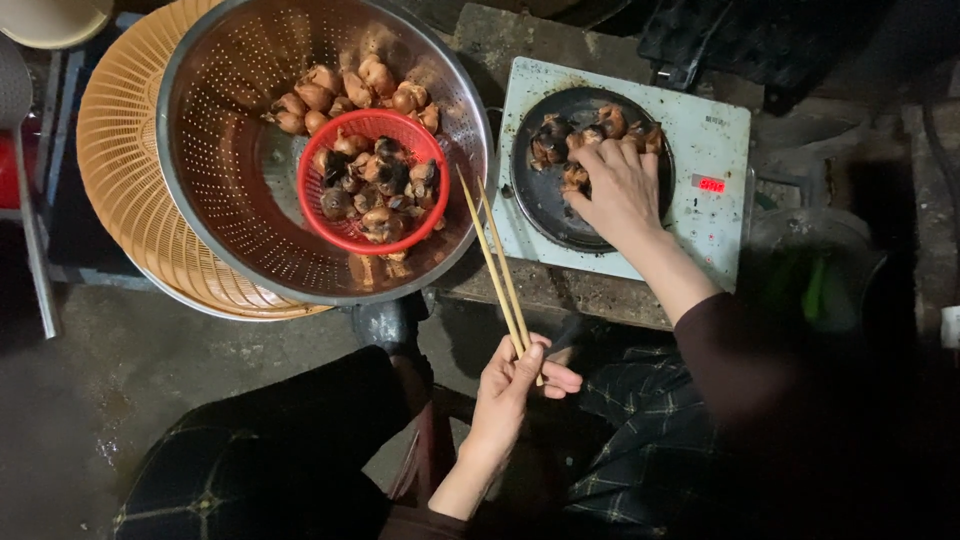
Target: The person uses chopsticks to stir and turn snails cooking in a pan on a portable electric stove. They also use their hand to move snails within the pan and transfer some from a red basket into a metal colander.
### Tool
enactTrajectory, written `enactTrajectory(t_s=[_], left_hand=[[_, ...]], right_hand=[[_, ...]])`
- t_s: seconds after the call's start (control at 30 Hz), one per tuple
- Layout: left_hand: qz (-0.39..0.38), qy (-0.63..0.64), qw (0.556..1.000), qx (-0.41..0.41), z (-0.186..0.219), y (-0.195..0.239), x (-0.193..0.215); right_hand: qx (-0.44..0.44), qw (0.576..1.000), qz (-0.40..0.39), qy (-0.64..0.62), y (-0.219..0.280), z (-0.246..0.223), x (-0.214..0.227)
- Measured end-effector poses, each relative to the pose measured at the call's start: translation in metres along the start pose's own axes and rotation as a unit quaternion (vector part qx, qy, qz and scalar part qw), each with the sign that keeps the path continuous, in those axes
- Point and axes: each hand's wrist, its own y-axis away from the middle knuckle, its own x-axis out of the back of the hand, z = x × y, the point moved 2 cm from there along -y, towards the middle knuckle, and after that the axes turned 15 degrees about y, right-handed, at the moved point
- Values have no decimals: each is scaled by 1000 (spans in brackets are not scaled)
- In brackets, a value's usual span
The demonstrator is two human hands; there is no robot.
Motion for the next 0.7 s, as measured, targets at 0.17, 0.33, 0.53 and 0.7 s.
enactTrajectory(t_s=[0.17,0.33,0.53,0.7], left_hand=[[6,-7,1000,-2,5,1,-2],[17,2,1000,5,5,3,-4],[11,3,1000,20,2,6,-10],[-5,-14,999,30,0,8,-14]], right_hand=[[9,1000,17,4,-4,4,-14],[5,1000,17,3,-5,1,-5],[-42,998,-52,-7,-2,-1,25],[99,990,45,-94,15,-16,92]])
